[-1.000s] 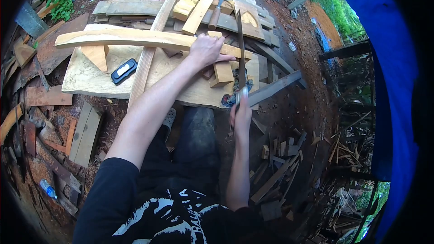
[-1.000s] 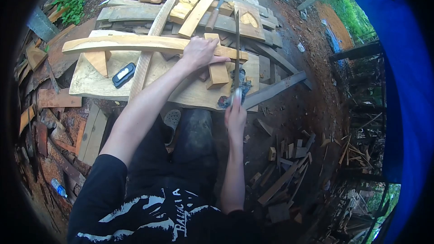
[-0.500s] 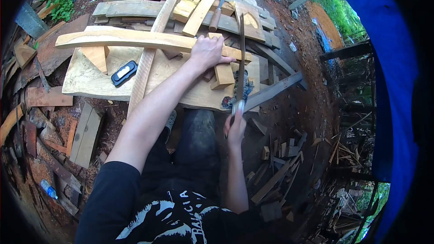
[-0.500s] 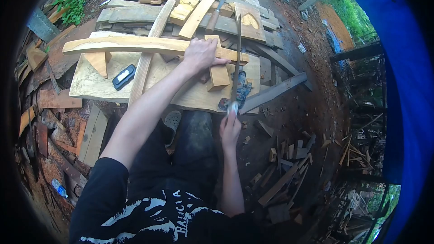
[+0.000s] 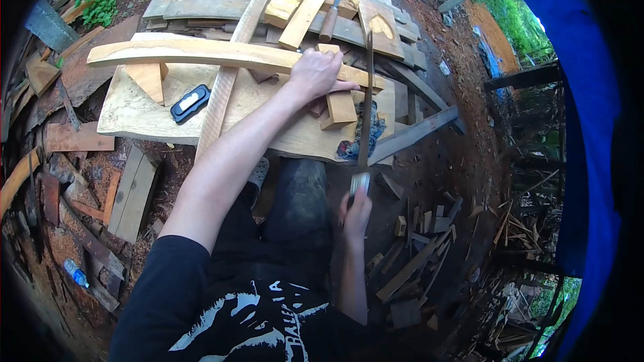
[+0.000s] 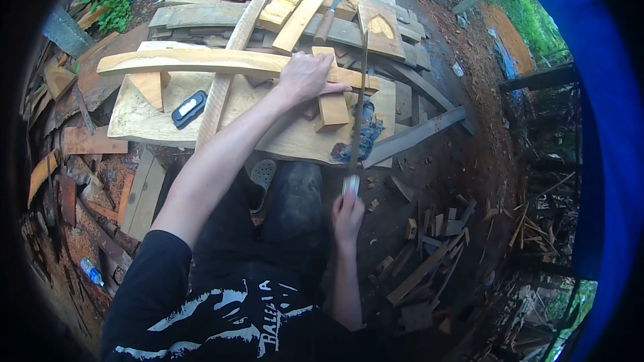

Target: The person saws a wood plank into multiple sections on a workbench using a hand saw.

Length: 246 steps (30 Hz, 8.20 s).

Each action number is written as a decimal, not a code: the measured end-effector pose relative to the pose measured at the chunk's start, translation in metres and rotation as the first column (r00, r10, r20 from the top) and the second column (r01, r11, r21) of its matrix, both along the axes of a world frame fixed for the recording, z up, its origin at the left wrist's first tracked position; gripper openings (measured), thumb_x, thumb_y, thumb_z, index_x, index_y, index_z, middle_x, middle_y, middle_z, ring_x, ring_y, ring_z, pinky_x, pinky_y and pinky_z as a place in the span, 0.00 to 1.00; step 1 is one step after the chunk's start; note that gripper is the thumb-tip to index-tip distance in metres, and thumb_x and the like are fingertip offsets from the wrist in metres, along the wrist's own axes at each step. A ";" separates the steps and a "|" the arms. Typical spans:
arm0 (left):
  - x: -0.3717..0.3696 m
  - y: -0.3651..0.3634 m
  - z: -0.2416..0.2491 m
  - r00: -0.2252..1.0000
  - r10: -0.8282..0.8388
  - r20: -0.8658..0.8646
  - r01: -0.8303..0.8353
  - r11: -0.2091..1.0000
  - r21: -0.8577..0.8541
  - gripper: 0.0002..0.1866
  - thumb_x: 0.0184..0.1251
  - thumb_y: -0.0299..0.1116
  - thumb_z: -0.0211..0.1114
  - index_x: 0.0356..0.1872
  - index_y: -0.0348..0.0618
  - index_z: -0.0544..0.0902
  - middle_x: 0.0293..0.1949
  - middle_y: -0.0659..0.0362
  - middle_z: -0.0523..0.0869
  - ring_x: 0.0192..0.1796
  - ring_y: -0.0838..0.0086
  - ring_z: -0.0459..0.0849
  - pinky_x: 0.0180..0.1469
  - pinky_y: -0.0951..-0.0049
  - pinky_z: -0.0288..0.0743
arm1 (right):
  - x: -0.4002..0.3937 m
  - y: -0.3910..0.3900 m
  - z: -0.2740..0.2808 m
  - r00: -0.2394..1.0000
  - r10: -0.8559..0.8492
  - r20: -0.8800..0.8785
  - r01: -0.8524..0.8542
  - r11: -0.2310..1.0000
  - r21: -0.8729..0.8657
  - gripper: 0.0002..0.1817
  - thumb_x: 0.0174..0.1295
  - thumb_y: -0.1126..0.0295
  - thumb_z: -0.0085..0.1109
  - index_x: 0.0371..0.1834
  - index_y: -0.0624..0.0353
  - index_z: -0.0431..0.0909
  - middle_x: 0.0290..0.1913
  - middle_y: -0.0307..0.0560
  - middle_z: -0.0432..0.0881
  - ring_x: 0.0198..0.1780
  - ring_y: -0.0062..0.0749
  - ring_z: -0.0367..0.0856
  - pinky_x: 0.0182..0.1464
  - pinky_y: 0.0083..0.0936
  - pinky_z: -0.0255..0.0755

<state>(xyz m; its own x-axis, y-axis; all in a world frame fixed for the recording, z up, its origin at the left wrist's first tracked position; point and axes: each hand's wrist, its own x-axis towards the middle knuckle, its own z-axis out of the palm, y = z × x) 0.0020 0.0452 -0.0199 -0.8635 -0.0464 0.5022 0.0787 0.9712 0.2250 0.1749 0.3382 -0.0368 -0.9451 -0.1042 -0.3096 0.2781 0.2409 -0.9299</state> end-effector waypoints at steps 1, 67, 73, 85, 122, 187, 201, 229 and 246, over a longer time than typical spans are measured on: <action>0.000 0.001 0.001 1.000 0.003 0.025 -0.004 1.000 0.010 0.43 0.58 0.79 0.61 0.36 0.38 0.82 0.28 0.53 0.89 0.31 0.63 0.91 0.36 0.66 0.80 | -0.030 -0.012 -0.002 0.999 0.039 -0.035 -0.039 0.999 0.023 0.30 0.82 0.46 0.43 0.25 0.57 0.71 0.16 0.32 0.66 0.15 0.17 0.63 0.18 0.21 0.53; 0.001 0.000 0.002 0.998 -0.027 0.050 0.024 0.998 0.049 0.43 0.59 0.77 0.62 0.42 0.37 0.85 0.31 0.52 0.90 0.33 0.60 0.91 0.40 0.62 0.79 | -0.066 -0.043 0.018 0.999 0.038 -0.012 -0.037 0.999 0.035 0.37 0.81 0.36 0.36 0.20 0.53 0.68 0.12 0.32 0.61 0.12 0.19 0.59 0.17 0.21 0.53; -0.004 -0.002 -0.004 0.999 0.013 -0.035 -0.012 0.999 0.051 0.42 0.59 0.78 0.62 0.37 0.39 0.84 0.29 0.53 0.89 0.33 0.62 0.91 0.39 0.63 0.78 | -0.136 -0.082 0.018 1.000 -0.021 -0.002 0.021 0.998 0.054 0.39 0.77 0.31 0.40 0.21 0.55 0.69 0.12 0.31 0.61 0.12 0.18 0.61 0.17 0.20 0.54; -0.007 0.003 -0.009 0.992 0.112 -0.050 -0.115 0.991 -0.065 0.43 0.55 0.83 0.59 0.26 0.45 0.82 0.21 0.57 0.86 0.25 0.68 0.87 0.33 0.67 0.74 | 0.036 0.022 -0.010 1.000 0.030 0.008 -0.029 0.998 -0.052 0.33 0.82 0.41 0.39 0.26 0.57 0.71 0.15 0.32 0.65 0.14 0.16 0.63 0.18 0.18 0.54; -0.012 -0.004 -0.006 0.995 0.104 0.009 -0.103 0.994 -0.037 0.41 0.56 0.82 0.60 0.28 0.46 0.84 0.24 0.56 0.87 0.31 0.64 0.89 0.37 0.65 0.75 | 0.066 0.044 -0.015 0.999 0.008 0.040 -0.005 0.998 -0.064 0.34 0.79 0.37 0.42 0.29 0.58 0.72 0.15 0.32 0.65 0.14 0.17 0.63 0.17 0.18 0.54; -0.007 -0.017 -0.007 0.998 -0.054 -0.024 0.054 0.998 -0.027 0.45 0.53 0.83 0.60 0.38 0.42 0.84 0.27 0.51 0.88 0.32 0.61 0.90 0.40 0.65 0.77 | -0.115 -0.097 0.020 0.998 -0.054 -0.021 0.053 0.999 -0.006 0.35 0.77 0.35 0.48 0.26 0.57 0.69 0.15 0.31 0.62 0.13 0.18 0.61 0.17 0.21 0.54; -0.003 -0.015 -0.010 0.998 0.027 -0.053 -0.025 0.999 0.032 0.49 0.50 0.85 0.60 0.46 0.42 0.84 0.33 0.52 0.89 0.40 0.60 0.89 0.47 0.62 0.74 | -0.114 -0.098 0.013 0.992 -0.111 -0.064 0.107 0.992 -0.066 0.33 0.77 0.39 0.53 0.23 0.56 0.69 0.14 0.31 0.64 0.12 0.17 0.61 0.16 0.20 0.54; 0.047 -0.111 -0.005 0.998 0.044 0.040 -0.044 0.999 -0.006 0.39 0.40 0.72 0.75 0.38 0.44 0.85 0.37 0.59 0.85 0.46 0.65 0.83 0.54 0.61 0.70 | -0.113 -0.085 -0.012 0.972 -0.146 -0.184 0.135 0.988 -0.071 0.32 0.78 0.40 0.51 0.24 0.57 0.69 0.14 0.32 0.64 0.12 0.16 0.60 0.15 0.19 0.53; 0.020 -0.084 0.079 0.996 0.085 0.004 -0.086 0.996 0.035 0.38 0.40 0.70 0.79 0.39 0.44 0.87 0.37 0.57 0.87 0.48 0.66 0.86 0.57 0.65 0.72 | -0.144 -0.065 0.050 0.919 -0.169 -0.356 0.149 0.985 -0.082 0.32 0.79 0.40 0.50 0.29 0.59 0.75 0.17 0.31 0.66 0.15 0.14 0.62 0.18 0.17 0.57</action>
<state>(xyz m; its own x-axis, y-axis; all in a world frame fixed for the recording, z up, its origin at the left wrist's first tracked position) 0.0222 -0.0387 0.0586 -0.8569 -0.1377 0.4968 -0.0049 0.9658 0.2593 0.0305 0.2727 0.0129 -0.9972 0.0502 0.0562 -0.0470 0.1699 -0.9843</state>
